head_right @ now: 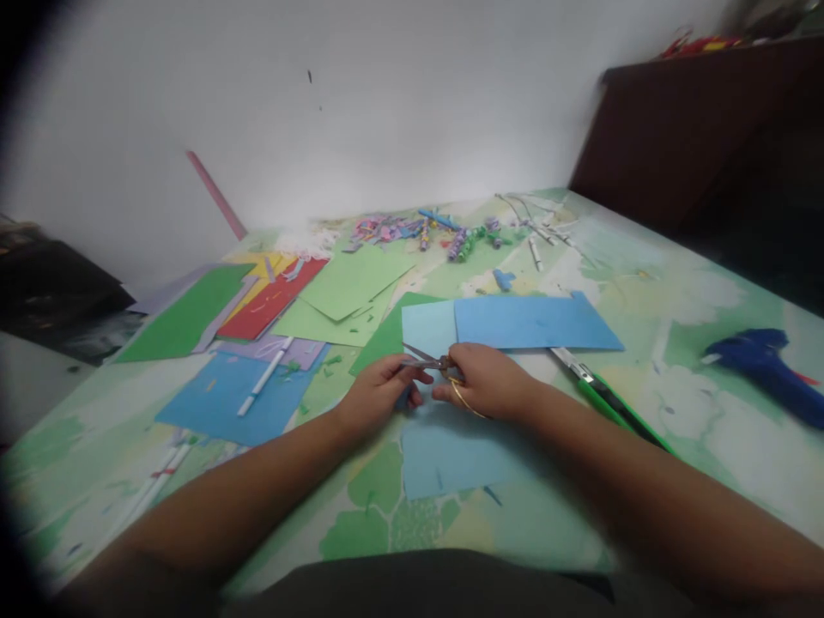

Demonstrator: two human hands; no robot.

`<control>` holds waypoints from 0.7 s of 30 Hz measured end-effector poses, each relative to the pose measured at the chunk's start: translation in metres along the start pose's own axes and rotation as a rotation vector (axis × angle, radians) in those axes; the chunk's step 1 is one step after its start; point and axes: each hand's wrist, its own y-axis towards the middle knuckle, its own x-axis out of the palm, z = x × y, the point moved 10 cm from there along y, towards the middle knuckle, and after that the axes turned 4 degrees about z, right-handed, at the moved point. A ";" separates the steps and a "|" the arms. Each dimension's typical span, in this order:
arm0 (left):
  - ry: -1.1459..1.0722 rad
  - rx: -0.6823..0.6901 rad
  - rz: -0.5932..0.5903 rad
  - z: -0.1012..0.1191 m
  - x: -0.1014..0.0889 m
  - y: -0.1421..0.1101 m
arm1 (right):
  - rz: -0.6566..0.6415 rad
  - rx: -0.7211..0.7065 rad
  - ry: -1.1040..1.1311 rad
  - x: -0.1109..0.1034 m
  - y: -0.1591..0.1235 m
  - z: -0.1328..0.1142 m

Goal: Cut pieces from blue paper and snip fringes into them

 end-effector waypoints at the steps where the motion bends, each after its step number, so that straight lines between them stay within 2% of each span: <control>1: 0.021 -0.004 0.000 -0.002 0.001 -0.001 | -0.004 0.003 0.017 0.003 -0.001 -0.004; 5: 0.120 0.064 0.027 0.001 0.000 -0.004 | 0.017 0.048 0.077 0.007 -0.004 -0.013; 11: 0.204 0.147 0.028 0.000 -0.001 -0.006 | 0.071 0.040 0.048 0.003 -0.008 -0.012; 21: 0.322 0.201 0.014 0.006 0.001 -0.007 | 0.043 0.005 0.062 0.004 -0.008 -0.013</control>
